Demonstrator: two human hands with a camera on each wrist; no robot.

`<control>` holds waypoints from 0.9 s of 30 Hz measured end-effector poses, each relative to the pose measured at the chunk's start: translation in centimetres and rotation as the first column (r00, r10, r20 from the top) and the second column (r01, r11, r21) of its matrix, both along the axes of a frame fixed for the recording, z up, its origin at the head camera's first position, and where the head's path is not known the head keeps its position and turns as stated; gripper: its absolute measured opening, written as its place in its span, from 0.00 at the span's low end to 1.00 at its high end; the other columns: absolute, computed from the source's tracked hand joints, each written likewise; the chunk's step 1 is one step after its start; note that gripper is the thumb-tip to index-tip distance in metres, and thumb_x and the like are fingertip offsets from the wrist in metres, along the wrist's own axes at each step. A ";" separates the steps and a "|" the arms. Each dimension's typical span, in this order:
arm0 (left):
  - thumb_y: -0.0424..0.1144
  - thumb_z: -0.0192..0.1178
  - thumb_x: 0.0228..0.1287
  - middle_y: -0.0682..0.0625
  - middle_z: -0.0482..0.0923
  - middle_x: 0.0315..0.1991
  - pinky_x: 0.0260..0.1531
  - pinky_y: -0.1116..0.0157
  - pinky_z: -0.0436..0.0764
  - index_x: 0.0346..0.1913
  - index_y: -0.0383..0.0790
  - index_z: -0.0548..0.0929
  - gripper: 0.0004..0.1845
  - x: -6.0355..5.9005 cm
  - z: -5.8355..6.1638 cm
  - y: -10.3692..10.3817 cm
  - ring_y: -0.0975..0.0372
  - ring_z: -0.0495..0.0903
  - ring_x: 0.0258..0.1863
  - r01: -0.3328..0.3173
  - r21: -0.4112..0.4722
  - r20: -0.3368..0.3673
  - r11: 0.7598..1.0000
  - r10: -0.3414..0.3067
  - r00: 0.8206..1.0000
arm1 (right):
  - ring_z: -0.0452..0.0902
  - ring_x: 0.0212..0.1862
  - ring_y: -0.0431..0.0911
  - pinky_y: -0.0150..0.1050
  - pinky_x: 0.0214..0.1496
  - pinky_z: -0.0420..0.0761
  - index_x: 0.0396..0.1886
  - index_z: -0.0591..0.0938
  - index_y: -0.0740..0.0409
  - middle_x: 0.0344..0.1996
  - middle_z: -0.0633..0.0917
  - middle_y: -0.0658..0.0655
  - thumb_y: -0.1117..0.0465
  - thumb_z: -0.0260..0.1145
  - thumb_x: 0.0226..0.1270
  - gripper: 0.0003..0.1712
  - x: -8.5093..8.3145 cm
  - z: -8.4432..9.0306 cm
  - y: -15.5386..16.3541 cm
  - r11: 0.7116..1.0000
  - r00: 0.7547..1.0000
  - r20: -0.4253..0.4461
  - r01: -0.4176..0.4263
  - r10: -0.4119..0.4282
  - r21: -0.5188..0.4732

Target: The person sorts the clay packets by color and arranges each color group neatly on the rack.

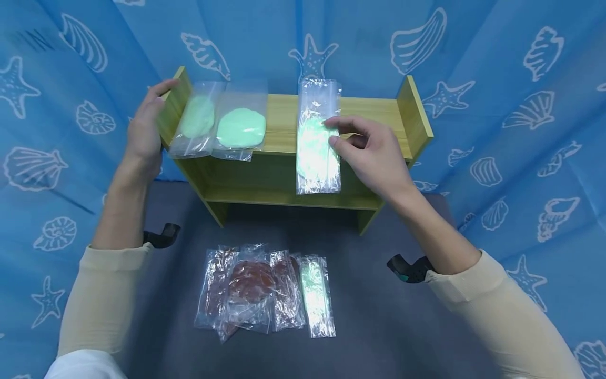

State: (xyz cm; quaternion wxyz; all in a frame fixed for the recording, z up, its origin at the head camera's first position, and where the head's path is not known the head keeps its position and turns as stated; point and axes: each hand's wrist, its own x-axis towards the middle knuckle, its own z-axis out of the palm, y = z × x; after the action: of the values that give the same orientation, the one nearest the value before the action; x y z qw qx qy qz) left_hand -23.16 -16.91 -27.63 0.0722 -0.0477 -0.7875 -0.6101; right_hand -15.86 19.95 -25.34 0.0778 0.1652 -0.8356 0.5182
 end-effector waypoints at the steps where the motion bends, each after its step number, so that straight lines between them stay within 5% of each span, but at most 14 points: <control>1: 0.44 0.28 0.80 0.62 0.55 0.75 0.70 0.68 0.46 0.75 0.53 0.65 0.27 0.0 -0.1 0.0 0.72 0.47 0.73 0.000 0.003 -0.001 1.000 0.000 1.000 | 0.80 0.36 0.42 0.30 0.40 0.78 0.58 0.83 0.59 0.52 0.83 0.54 0.62 0.64 0.72 0.17 -0.3 0.1 -0.1 1.000 1.000 0.012 0.010 -0.010 0.013; 15: 0.45 0.29 0.79 0.59 0.57 0.75 0.65 0.65 0.56 0.73 0.55 0.67 0.26 -0.1 -0.2 0.1 0.65 0.54 0.71 -0.020 0.040 0.004 0.999 0.020 1.000 | 0.77 0.36 0.44 0.33 0.34 0.70 0.57 0.84 0.54 0.47 0.86 0.52 0.58 0.66 0.69 0.18 -5.4 0.2 -1.4 0.984 0.994 0.040 0.094 -0.101 0.149; 27: 0.45 0.31 0.78 0.57 0.59 0.73 0.60 0.62 0.59 0.72 0.57 0.68 0.26 0.0 -0.1 0.3 0.61 0.58 0.65 -0.016 0.075 0.003 0.997 0.016 1.000 | 0.83 0.35 0.47 0.28 0.35 0.71 0.53 0.86 0.57 0.42 0.88 0.58 0.60 0.65 0.69 0.15 -6.9 -1.0 -2.1 0.918 0.974 -0.207 0.167 -0.096 0.361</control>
State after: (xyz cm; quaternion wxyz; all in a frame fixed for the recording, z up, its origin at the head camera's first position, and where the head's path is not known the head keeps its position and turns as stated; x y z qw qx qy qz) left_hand -23.19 -16.58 -27.76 0.0778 -0.0379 -0.7645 -0.6387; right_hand -22.79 17.87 -26.37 0.1566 0.1678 -0.9176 0.3244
